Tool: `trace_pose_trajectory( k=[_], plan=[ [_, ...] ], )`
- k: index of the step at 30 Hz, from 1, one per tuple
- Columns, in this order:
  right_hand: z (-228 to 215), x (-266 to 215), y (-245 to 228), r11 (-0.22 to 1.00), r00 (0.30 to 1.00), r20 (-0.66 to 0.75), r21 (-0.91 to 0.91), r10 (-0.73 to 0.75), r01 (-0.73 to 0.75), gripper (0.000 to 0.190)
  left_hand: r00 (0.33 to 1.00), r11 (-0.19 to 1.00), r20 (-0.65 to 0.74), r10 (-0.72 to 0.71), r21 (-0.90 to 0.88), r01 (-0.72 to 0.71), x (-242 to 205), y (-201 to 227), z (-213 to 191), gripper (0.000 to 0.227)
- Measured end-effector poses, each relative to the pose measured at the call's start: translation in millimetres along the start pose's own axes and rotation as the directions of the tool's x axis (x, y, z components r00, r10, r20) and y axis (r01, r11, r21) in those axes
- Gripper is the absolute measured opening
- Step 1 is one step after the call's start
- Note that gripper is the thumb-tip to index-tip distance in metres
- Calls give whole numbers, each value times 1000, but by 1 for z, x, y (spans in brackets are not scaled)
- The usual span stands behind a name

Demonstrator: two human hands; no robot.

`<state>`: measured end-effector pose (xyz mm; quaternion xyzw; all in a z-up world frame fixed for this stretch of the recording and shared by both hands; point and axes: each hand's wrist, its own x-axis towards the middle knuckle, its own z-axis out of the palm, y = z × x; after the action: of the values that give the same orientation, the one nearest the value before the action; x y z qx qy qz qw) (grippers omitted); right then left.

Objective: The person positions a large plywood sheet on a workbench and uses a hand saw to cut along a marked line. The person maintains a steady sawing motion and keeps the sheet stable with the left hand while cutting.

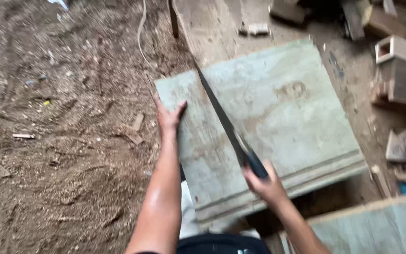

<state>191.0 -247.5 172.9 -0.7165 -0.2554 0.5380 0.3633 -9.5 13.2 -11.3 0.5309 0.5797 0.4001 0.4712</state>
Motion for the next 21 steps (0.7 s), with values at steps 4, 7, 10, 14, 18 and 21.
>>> trace_pose_trajectory(
  k=[4,7,10,14,18,21],
  plan=[
    [-9,3,-10,995,998,20,77,62,-63,24,995,986,10,103,-132,-101,9,-8,-2,98],
    [23,72,-14,992,991,-24,-22,-129,128,24,987,984,48,-152,-83,156,-11,-4,4,97],
    [44,119,-20,996,999,-6,76,-45,45,26,991,991,4,-131,17,131,11,15,-3,99],
    [13,37,19,999,999,18,-8,-38,38,23,991,990,24,-134,-40,134,-5,19,-1,101],
    [-2,-3,40,995,993,-57,-14,100,-101,23,975,973,16,-220,77,218,7,31,-8,104],
    [5,-15,50,993,992,-48,38,114,-112,24,975,975,15,-221,-19,221,-7,36,-8,108]
  ],
)
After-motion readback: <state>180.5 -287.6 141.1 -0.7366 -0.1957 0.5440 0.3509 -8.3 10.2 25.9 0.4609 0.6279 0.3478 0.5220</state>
